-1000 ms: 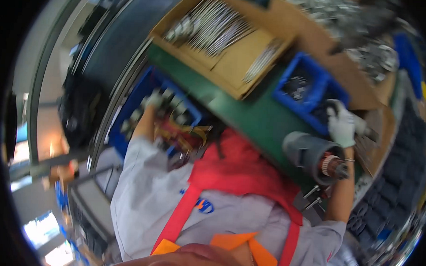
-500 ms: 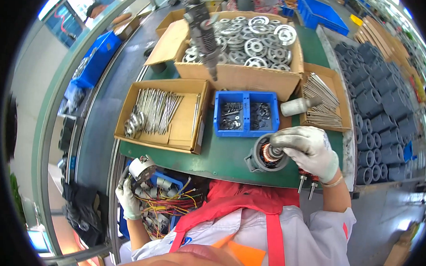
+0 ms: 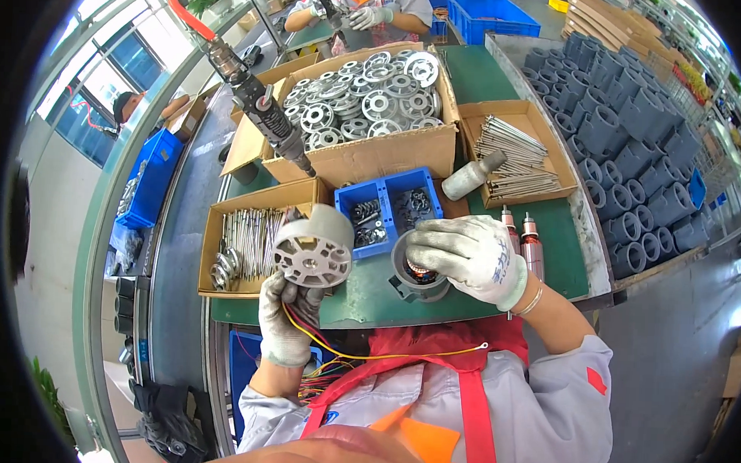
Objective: The person assembles electrical motor components by inserting rotors into motor housings, then attaching end caps with an electric screwdriver.
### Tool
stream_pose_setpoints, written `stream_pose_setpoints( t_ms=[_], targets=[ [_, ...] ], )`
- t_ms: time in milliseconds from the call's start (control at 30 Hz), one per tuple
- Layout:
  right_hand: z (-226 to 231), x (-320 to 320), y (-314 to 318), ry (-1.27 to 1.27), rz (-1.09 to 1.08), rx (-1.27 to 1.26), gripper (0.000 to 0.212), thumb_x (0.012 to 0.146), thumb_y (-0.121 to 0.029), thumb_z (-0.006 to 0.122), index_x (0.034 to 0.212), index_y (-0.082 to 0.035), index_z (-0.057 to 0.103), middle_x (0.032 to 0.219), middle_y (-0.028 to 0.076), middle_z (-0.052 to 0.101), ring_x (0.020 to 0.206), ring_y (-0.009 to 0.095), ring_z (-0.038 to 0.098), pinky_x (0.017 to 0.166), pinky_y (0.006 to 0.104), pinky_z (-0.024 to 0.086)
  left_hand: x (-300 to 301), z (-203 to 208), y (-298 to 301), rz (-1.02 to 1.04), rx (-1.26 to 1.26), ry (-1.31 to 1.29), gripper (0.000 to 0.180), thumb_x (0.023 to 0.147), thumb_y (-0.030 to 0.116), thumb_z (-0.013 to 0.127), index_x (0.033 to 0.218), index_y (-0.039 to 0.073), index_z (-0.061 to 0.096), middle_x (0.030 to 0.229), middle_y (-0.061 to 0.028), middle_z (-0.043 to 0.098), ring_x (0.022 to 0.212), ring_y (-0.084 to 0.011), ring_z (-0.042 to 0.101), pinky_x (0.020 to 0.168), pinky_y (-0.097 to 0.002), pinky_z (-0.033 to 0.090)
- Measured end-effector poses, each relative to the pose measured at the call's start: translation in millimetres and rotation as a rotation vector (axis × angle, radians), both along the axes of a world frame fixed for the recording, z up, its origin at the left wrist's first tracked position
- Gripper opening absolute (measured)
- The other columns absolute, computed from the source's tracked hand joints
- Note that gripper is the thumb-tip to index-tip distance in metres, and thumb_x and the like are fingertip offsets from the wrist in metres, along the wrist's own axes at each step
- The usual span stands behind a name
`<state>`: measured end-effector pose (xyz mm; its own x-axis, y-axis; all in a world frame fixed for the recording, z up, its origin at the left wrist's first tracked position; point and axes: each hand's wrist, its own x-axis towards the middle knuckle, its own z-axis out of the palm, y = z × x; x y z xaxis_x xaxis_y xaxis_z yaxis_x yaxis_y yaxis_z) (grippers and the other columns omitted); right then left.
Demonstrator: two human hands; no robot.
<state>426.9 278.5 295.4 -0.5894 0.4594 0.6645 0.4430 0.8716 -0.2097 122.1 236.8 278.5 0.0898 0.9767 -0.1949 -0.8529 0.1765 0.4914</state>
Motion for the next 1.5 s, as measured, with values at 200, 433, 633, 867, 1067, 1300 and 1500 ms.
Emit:
stream_pose_setpoints(
  t_ms=[200,433,633,867,1067,1300,1500],
  targets=[
    [5,17,-16,0.023,0.035,-0.074,0.054,0.077,-0.029,0.077,0.124,-0.008,0.062,0.138,0.023,0.049,0.124,0.045,0.050,0.100,0.0535,0.041,49,19,5,-0.205,0.141,-0.240,0.015,0.092,0.023,0.063,0.095,0.009,0.059,0.084,-0.0008,0.065,0.099,-0.0222,0.066,0.102,-0.0433,0.050],
    [4,-14,-18,0.669,0.035,-0.169,0.134,0.052,-0.025,0.096,0.152,-0.001,0.011,0.154,0.029,0.021,0.142,0.040,0.028,0.113,0.0483,0.031,120,28,-18,-0.522,0.116,0.212,0.038,0.098,0.038,0.056,0.113,0.003,0.059,0.099,-0.0051,0.060,0.093,-0.0145,0.056,0.085,-0.0288,0.043],
    [-13,2,-20,0.809,0.167,-0.345,0.116,0.053,-0.014,0.094,0.147,-0.005,0.027,0.144,0.019,0.041,0.134,0.031,0.044,0.111,0.0450,0.037,115,7,2,-0.829,0.749,0.809,0.024,0.096,0.017,0.056,0.111,-0.001,0.058,0.104,-0.0105,0.059,0.090,-0.0220,0.058,0.080,-0.0343,0.047],
    [-13,36,-20,1.397,0.004,-0.913,0.112,0.065,-0.060,0.083,0.142,0.004,0.032,0.137,0.016,0.050,0.126,0.027,0.052,0.107,0.0376,0.042,71,3,29,-0.285,1.198,1.098,0.020,0.087,0.013,0.060,0.097,-0.003,0.068,0.103,-0.0195,0.069,0.076,-0.0276,0.069,0.069,-0.0332,0.056],
    [-43,39,-13,1.552,0.177,-1.202,0.096,0.076,-0.047,0.080,0.142,0.003,0.032,0.137,0.014,0.050,0.124,0.028,0.053,0.104,0.0407,0.047,70,-22,32,0.050,0.828,1.134,0.031,0.079,0.006,0.069,0.108,-0.004,0.065,0.119,-0.0197,0.062,0.108,-0.0282,0.060,0.094,-0.0386,0.046],
    [-13,30,-10,0.948,-0.113,-0.870,0.100,0.065,-0.025,0.088,0.142,0.005,0.033,0.135,0.022,0.050,0.123,0.032,0.055,0.104,0.0428,0.045,82,-24,57,0.056,1.080,1.413,0.070,0.064,0.035,0.084,0.121,0.002,0.062,0.128,-0.0187,0.056,0.120,-0.0384,0.053,0.102,-0.0476,0.041],
    [6,34,-4,0.377,-0.275,-0.523,0.096,0.054,-0.020,0.090,0.137,0.004,0.047,0.135,0.019,0.053,0.124,0.029,0.052,0.102,0.0415,0.044,90,-22,63,-0.040,1.058,1.377,0.063,0.065,0.033,0.084,0.117,0.005,0.064,0.128,-0.0169,0.058,0.120,-0.0377,0.053,0.101,-0.0475,0.042]
  ],
)
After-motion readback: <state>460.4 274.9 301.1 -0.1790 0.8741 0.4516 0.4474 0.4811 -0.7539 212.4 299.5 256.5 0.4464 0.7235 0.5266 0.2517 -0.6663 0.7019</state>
